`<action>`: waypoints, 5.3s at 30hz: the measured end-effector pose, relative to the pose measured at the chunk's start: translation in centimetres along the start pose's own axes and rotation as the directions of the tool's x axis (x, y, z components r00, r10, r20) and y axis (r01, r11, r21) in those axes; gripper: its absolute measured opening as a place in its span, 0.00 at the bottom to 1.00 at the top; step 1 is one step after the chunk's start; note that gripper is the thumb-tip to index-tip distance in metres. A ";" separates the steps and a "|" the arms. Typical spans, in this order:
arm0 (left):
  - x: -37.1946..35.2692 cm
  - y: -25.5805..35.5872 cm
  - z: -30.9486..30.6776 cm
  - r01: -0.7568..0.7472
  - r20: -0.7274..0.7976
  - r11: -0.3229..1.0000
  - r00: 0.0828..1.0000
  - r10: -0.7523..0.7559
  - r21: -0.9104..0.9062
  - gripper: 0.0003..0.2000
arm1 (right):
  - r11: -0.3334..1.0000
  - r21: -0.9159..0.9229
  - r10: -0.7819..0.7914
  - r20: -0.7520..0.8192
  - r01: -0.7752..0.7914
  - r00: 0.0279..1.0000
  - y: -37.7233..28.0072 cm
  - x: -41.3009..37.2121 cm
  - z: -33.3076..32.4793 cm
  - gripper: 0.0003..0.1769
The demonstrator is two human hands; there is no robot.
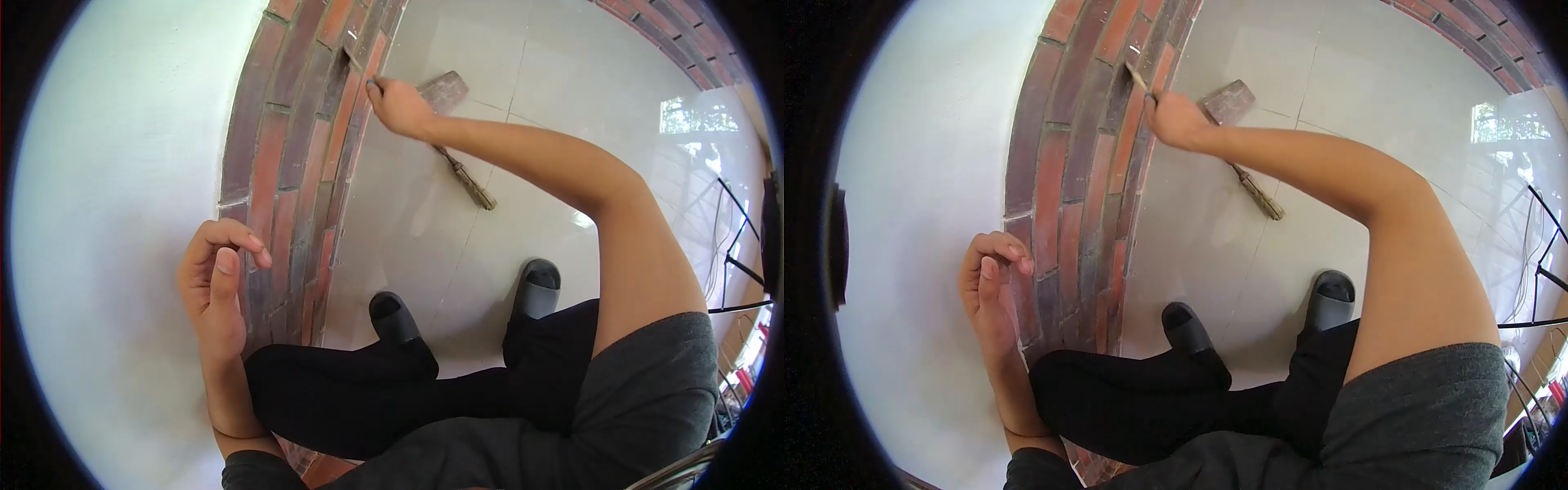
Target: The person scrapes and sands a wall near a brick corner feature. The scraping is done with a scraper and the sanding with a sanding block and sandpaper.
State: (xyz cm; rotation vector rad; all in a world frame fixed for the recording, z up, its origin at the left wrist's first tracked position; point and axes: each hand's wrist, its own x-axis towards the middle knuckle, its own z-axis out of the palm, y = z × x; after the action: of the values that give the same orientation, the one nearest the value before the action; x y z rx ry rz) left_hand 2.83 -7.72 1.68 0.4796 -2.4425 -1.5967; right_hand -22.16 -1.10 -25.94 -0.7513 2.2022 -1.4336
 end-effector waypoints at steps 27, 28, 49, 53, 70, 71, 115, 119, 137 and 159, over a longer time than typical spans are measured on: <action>1.7 0.9 1.1 0.137 0.073 0.986 0.989 -0.131 -0.095 0.11 | 0.999 0.004 -0.042 -0.048 0.042 0.998 0.9 2.6 -1.7 0.23; 1.9 0.8 1.4 0.145 0.077 0.985 0.988 -0.138 -0.098 0.11 | 0.999 0.014 -0.038 -0.043 0.038 0.998 0.7 2.4 -2.2 0.23; 4.5 -0.7 2.9 0.187 0.097 0.978 0.979 -0.178 -0.089 0.08 | 0.999 0.051 -0.010 -0.082 0.014 0.997 0.5 3.0 -1.8 0.27; 4.6 -1.1 2.5 0.161 0.118 0.986 0.981 -0.154 -0.046 0.08 | 0.999 0.050 -0.021 -0.022 0.022 1.000 -0.7 0.4 -1.5 0.26; 4.7 -1.0 3.0 0.161 0.117 0.985 0.981 -0.152 -0.067 0.08 | 0.997 0.041 -0.059 -0.044 0.061 0.997 -0.2 1.5 -2.3 0.27; 4.7 -0.9 3.0 0.155 0.125 0.986 0.981 -0.146 -0.061 0.08 | 0.997 0.053 -0.057 -0.036 0.058 0.998 -0.3 1.4 -2.4 0.27; 3.0 0.9 1.9 0.057 0.110 0.998 0.992 -0.054 -0.018 0.09 | 0.710 0.183 0.381 0.712 -0.680 0.590 -7.4 8.3 -12.6 0.13; 3.3 0.9 2.8 0.061 0.133 0.998 0.989 -0.061 0.004 0.09 | 0.680 0.253 0.365 0.697 -0.688 0.617 -4.8 8.4 -11.3 0.14; 3.3 1.6 2.8 0.013 0.203 0.999 0.979 -0.021 0.039 0.09 | 0.739 0.178 0.390 0.674 -0.650 0.628 -7.3 8.1 -11.8 0.15; 1.4 2.5 1.7 -0.019 0.180 1.000 0.983 0.018 0.002 0.10 | 0.727 0.167 0.451 0.615 -0.666 0.647 -6.1 8.3 -10.0 0.20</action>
State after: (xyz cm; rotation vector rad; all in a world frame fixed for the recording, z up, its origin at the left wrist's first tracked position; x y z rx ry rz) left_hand 0.57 -5.84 3.19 0.3244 -2.5715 -1.6969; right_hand -33.23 -1.41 -16.78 -0.2168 1.4500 -1.0813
